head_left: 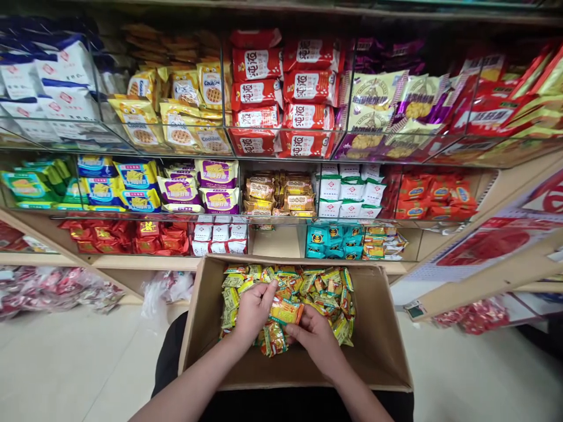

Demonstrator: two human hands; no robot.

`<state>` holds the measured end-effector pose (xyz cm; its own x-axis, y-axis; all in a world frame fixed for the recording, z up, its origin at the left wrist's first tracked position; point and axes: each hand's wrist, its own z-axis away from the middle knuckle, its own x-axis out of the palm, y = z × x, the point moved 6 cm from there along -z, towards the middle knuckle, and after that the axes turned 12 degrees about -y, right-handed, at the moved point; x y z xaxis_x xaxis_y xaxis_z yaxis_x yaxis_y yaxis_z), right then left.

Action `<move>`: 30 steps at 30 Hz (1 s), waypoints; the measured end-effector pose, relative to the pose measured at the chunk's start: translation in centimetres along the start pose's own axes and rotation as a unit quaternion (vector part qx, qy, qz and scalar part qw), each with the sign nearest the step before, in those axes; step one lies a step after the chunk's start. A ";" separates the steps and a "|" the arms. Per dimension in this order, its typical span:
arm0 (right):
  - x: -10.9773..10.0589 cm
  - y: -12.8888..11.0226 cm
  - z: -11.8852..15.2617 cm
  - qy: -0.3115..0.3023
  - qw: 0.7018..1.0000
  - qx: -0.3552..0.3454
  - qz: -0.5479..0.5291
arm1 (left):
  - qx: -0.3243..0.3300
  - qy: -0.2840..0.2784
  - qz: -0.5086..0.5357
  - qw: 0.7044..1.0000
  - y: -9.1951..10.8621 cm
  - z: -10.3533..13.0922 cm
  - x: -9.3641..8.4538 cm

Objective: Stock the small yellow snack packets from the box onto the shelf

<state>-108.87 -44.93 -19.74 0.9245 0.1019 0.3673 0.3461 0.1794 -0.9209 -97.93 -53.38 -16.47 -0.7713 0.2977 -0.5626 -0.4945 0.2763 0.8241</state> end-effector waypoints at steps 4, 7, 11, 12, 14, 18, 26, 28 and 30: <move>0.2 0.0 0.1 -0.038 0.998 0.042 -0.017 | 0.008 -0.013 -0.039 0.999 -0.5 0.0 -0.8; 0.1 0.2 -0.2 -0.034 0.999 0.038 -0.002 | 0.025 -0.019 -0.071 0.997 -0.2 0.1 -1.2; 0.0 -0.5 -1.1 -0.015 0.996 0.024 0.080 | 0.068 -0.037 -0.126 0.989 1.0 -0.1 -1.9; -0.1 -1.1 -1.4 -0.018 0.994 0.024 0.103 | 0.080 -0.044 -0.139 0.986 1.4 -0.4 -2.4; -0.6 -3.1 -2.3 -0.018 0.987 0.012 0.158 | 0.100 -0.038 -0.175 0.979 2.1 -1.2 -4.2; -3.3 -8.8 -5.6 0.034 0.954 -0.054 0.294 | 0.093 0.022 -0.348 0.933 2.5 -4.1 -9.6; -7.0 -6.9 -19.4 0.038 0.820 0.084 0.564 | -0.011 -0.010 -0.377 0.926 -3.1 -7.9 -11.4; -7.2 -5.4 -22.9 0.032 0.811 0.095 0.576 | -0.035 -0.013 -0.375 0.926 -4.3 -8.1 -11.0; -7.0 -4.2 -26.0 0.025 0.809 0.078 0.582 | -0.051 -0.019 -0.374 0.926 -5.1 -8.4 -10.9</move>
<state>-112.64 -71.84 -21.79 0.6165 0.2509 -0.7463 -0.7842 0.1116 -0.6104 -90.38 -65.68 -14.03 -0.1836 0.0903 -0.9788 -0.9218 0.3301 0.2034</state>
